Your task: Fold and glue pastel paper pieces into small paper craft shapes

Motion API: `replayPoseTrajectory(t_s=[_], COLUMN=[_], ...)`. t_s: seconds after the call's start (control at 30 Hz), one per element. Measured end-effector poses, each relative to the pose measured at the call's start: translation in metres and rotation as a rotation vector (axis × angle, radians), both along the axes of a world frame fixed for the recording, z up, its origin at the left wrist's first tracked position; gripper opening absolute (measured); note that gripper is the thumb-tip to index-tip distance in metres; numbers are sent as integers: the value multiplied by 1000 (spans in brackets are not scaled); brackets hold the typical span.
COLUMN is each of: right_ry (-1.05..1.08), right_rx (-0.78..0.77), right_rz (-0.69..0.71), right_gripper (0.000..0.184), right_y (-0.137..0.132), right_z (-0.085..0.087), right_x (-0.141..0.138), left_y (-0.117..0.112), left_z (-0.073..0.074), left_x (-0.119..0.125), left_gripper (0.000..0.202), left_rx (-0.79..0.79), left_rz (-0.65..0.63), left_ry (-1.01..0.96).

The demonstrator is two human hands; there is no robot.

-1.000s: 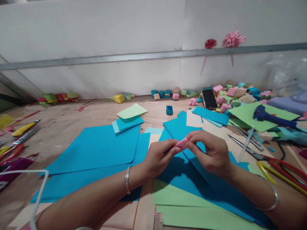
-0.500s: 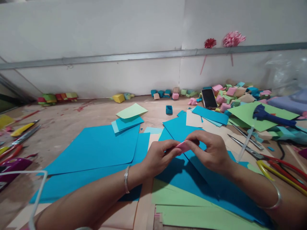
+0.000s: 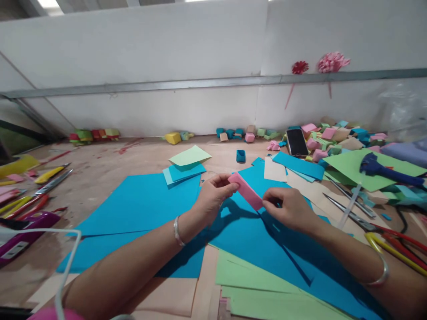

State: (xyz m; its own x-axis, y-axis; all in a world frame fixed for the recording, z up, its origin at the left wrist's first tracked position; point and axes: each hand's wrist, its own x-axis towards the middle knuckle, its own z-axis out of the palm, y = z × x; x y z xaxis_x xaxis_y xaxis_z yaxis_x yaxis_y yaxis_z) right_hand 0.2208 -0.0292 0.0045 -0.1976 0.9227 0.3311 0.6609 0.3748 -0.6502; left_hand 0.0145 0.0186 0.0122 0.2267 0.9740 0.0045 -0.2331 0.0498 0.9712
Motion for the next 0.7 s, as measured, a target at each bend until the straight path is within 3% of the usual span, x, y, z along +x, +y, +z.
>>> replayPoseTrajectory(t_s=[0.17,0.3,0.43,0.5,0.57,0.7], right_ry=[83,44,-47,-28,7,20], right_rx=[46,18,1,88,215,403], right_rz=[-24,27,96,100,106,148], right_gripper=[12,15,12,5,14,19], right_y=[-8,-8,-4,-5,-9,-18], right_z=[-8,-15,-17,-12,-5,5], right_x=[-13,-16,-12,-9,-8,-12], left_y=[-17,-21,-13,-11,-12,-17], left_z=[-10,-19,-25,-25,-23,-22], left_x=[7,10,5,2,0,-1], left_gripper=[30,28,16,13,15,13], left_rx=[-83,1,337,571,761,908], left_rz=[-198,-163,-142,-108,-71,-118], left_ry=[155,245,499,630,712,780])
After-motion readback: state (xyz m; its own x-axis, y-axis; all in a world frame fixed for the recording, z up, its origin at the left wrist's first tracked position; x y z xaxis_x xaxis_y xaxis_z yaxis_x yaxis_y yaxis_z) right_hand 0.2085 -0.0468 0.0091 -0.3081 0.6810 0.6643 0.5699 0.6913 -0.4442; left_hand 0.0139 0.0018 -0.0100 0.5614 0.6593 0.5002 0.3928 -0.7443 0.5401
